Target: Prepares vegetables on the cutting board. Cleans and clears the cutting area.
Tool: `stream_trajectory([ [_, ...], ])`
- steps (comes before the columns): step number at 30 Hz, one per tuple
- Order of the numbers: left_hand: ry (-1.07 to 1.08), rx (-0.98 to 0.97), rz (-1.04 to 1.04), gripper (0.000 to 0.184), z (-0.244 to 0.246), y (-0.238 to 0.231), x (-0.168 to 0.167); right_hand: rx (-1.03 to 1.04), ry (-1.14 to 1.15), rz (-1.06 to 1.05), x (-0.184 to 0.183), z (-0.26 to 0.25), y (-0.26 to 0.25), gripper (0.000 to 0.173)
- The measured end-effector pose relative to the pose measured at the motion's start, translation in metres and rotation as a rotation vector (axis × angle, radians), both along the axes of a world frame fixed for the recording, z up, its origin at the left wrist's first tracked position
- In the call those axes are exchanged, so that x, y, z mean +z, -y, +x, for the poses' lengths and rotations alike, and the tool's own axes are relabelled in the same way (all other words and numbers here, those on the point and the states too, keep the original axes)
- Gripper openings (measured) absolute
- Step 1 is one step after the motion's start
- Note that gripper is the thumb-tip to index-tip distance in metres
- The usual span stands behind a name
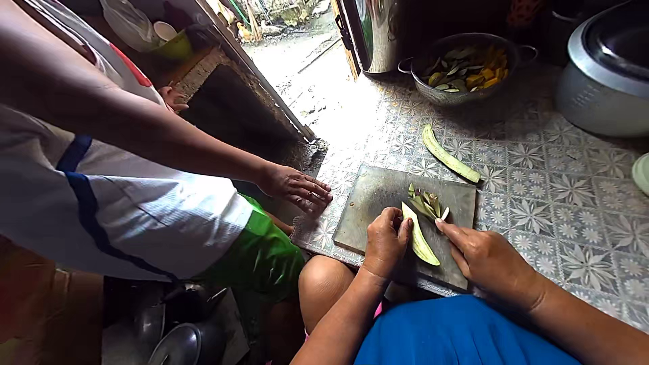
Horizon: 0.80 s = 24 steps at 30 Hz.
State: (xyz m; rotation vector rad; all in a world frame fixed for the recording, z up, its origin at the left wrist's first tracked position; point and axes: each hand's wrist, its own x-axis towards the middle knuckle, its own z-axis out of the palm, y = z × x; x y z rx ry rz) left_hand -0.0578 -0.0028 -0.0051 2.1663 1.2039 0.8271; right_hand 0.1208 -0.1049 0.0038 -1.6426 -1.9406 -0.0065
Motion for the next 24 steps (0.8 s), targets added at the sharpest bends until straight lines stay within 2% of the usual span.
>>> stream_trajectory([
  [7, 0.069, -0.029, 0.127, 0.017, 0.003, 0.001, -0.015, -0.012, 0.087, 0.029, -0.001, -0.012, 0.002, 0.042],
  [11, 0.085, -0.013, 0.116, 0.017, 0.004, 0.0, -0.017, -0.088, 0.174, 0.064, -0.001, -0.026, 0.006, 0.038],
  [14, 0.081, -0.009, 0.091, 0.017, 0.004, -0.001, -0.016, -0.106, 0.164, 0.012, 0.001, -0.029, 0.002, 0.038],
  [17, 0.065, -0.007, 0.055, 0.017, 0.003, 0.0, -0.014, -0.083, 0.134, -0.164, 0.01, -0.034, -0.005, 0.033],
  [21, 0.076, -0.018, 0.01, 0.018, 0.003, 0.0, -0.009, -0.01, 0.041, -0.63, 0.042, -0.025, -0.02, 0.038],
  [24, 0.075, -0.012, -0.015, 0.019, 0.002, 0.0, -0.009, 0.003, -0.038, -0.657, 0.038, -0.016, -0.014, 0.041],
])
